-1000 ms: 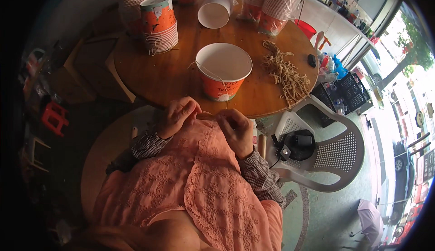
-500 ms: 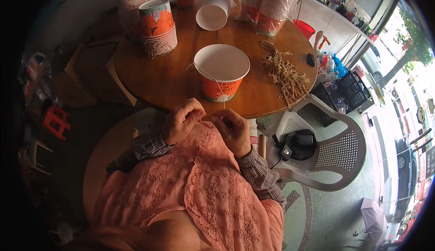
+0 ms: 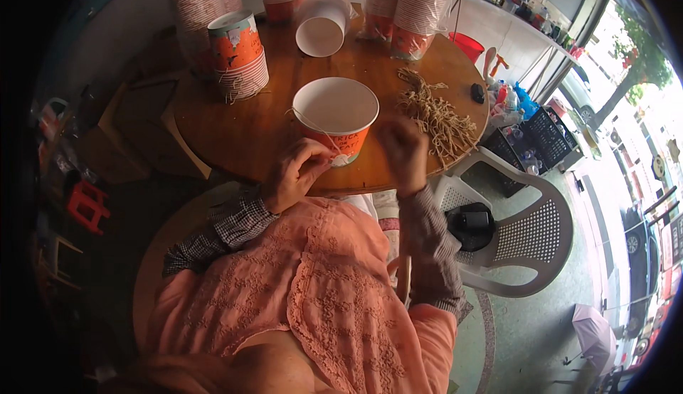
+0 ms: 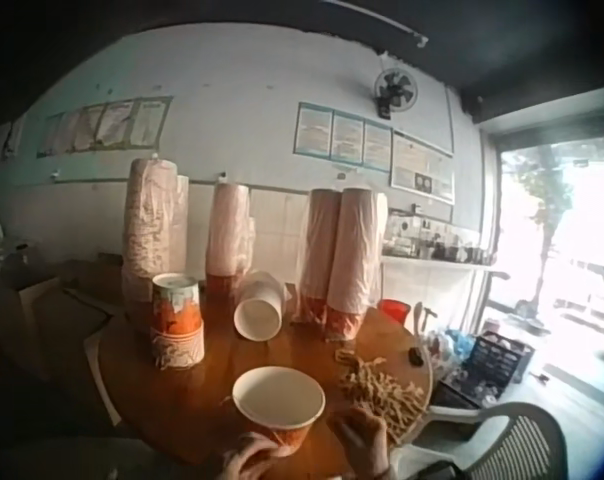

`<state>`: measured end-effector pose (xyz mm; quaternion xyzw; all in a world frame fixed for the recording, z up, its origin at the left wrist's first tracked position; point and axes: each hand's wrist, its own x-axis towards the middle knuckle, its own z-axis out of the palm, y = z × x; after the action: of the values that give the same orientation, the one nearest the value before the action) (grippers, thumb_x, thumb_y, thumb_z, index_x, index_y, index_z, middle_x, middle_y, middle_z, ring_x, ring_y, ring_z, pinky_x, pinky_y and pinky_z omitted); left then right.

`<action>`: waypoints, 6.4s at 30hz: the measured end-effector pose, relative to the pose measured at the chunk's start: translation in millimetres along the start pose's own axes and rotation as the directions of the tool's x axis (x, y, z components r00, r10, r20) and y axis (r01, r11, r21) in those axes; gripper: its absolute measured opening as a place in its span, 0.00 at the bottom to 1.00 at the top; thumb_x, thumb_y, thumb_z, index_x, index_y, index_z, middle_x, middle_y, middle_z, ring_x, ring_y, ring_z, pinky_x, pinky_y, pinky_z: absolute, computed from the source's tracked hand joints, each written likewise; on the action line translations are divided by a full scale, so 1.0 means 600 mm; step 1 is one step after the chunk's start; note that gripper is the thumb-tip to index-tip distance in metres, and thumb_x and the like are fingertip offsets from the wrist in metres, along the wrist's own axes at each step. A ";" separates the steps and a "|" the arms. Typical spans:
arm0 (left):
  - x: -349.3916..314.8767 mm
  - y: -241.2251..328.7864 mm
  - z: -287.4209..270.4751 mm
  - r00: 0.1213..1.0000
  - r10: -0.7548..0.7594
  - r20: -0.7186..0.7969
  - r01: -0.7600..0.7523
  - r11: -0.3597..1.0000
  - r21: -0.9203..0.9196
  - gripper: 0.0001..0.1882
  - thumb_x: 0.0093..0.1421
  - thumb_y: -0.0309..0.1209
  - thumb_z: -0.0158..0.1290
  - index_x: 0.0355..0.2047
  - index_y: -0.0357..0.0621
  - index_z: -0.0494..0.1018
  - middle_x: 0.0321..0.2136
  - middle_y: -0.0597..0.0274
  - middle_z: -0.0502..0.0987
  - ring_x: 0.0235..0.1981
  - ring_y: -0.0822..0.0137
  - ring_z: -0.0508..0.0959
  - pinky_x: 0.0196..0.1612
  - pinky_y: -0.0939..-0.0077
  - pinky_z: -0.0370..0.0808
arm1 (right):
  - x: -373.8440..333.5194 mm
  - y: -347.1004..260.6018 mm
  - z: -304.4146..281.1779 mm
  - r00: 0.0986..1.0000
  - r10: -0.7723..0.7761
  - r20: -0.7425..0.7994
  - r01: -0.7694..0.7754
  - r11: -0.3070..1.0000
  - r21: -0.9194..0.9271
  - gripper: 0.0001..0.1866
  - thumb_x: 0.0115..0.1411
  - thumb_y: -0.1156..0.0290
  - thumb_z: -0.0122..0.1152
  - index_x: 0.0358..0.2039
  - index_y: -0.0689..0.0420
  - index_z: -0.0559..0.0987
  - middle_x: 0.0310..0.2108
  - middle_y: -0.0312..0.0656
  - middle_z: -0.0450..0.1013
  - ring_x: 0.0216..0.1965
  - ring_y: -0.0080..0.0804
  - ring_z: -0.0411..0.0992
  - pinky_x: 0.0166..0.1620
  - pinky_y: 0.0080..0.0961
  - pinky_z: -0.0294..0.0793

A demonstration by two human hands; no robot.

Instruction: The recorder is manually threading and tying thin strings onto pre-punched decorative paper cups to create handles.

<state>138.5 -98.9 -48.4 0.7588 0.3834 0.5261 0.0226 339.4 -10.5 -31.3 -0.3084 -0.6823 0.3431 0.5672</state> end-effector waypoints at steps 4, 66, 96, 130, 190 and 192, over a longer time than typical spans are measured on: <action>0.042 -0.011 0.023 0.995 0.092 0.039 -0.097 0.983 0.154 0.15 0.53 0.25 0.57 0.42 0.41 0.69 0.35 0.55 0.75 0.39 0.55 0.76 0.43 0.65 0.73 | 0.147 0.057 -0.072 0.909 -0.239 -0.342 0.212 0.970 -0.115 0.05 0.58 0.76 0.59 0.33 0.64 0.78 0.24 0.35 0.74 0.26 0.17 0.70 0.30 0.17 0.70; 0.018 0.008 -0.019 0.952 -0.244 0.183 0.129 0.865 0.486 0.04 0.55 0.25 0.52 0.30 0.38 0.70 0.26 0.52 0.76 0.32 0.49 0.76 0.33 0.60 0.72 | -0.070 0.029 0.076 0.945 -0.325 -0.021 0.295 0.881 -0.371 0.04 0.56 0.77 0.57 0.34 0.60 0.75 0.30 0.44 0.69 0.28 0.41 0.72 0.29 0.31 0.72; -0.009 -0.028 -0.039 0.993 -0.070 -0.097 0.090 0.971 0.222 0.06 0.57 0.31 0.53 0.32 0.42 0.73 0.26 0.55 0.79 0.31 0.56 0.78 0.45 0.65 0.70 | -0.038 -0.017 0.144 0.970 -0.234 0.061 0.240 0.962 -0.128 0.07 0.51 0.81 0.58 0.32 0.61 0.78 0.31 0.42 0.75 0.35 0.34 0.75 0.40 0.25 0.73; 0.014 -0.032 -0.060 0.865 -0.427 0.263 0.499 0.692 -0.521 0.09 0.64 0.28 0.49 0.38 0.33 0.74 0.28 0.65 0.77 0.30 0.78 0.76 0.34 0.83 0.74 | -0.041 -0.055 0.082 0.979 -0.007 0.203 0.000 0.999 0.034 0.11 0.57 0.73 0.60 0.39 0.65 0.76 0.35 0.41 0.75 0.40 0.28 0.72 0.46 0.23 0.69; 0.031 -0.083 -0.076 0.889 -0.446 0.108 0.434 0.740 -0.514 0.10 0.61 0.33 0.54 0.33 0.37 0.76 0.28 0.69 0.77 0.32 0.80 0.73 0.38 0.81 0.71 | 0.020 -0.041 0.143 0.885 -0.335 0.323 0.380 0.921 -0.088 0.05 0.54 0.76 0.62 0.32 0.60 0.78 0.35 0.42 0.71 0.40 0.36 0.71 0.43 0.27 0.70; 0.033 -0.081 -0.076 0.877 -0.466 0.119 0.462 0.748 -0.477 0.10 0.61 0.33 0.54 0.34 0.37 0.76 0.27 0.69 0.77 0.32 0.80 0.73 0.38 0.81 0.71 | 0.022 -0.047 0.146 0.882 -0.352 0.314 0.394 0.915 -0.081 0.05 0.54 0.76 0.62 0.32 0.60 0.78 0.35 0.42 0.71 0.40 0.36 0.71 0.44 0.28 0.70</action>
<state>76.8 -69.5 -34.1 0.6065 0.4132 0.5863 0.3430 249.8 -26.4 -11.6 -0.1564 -0.8280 0.2196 0.4917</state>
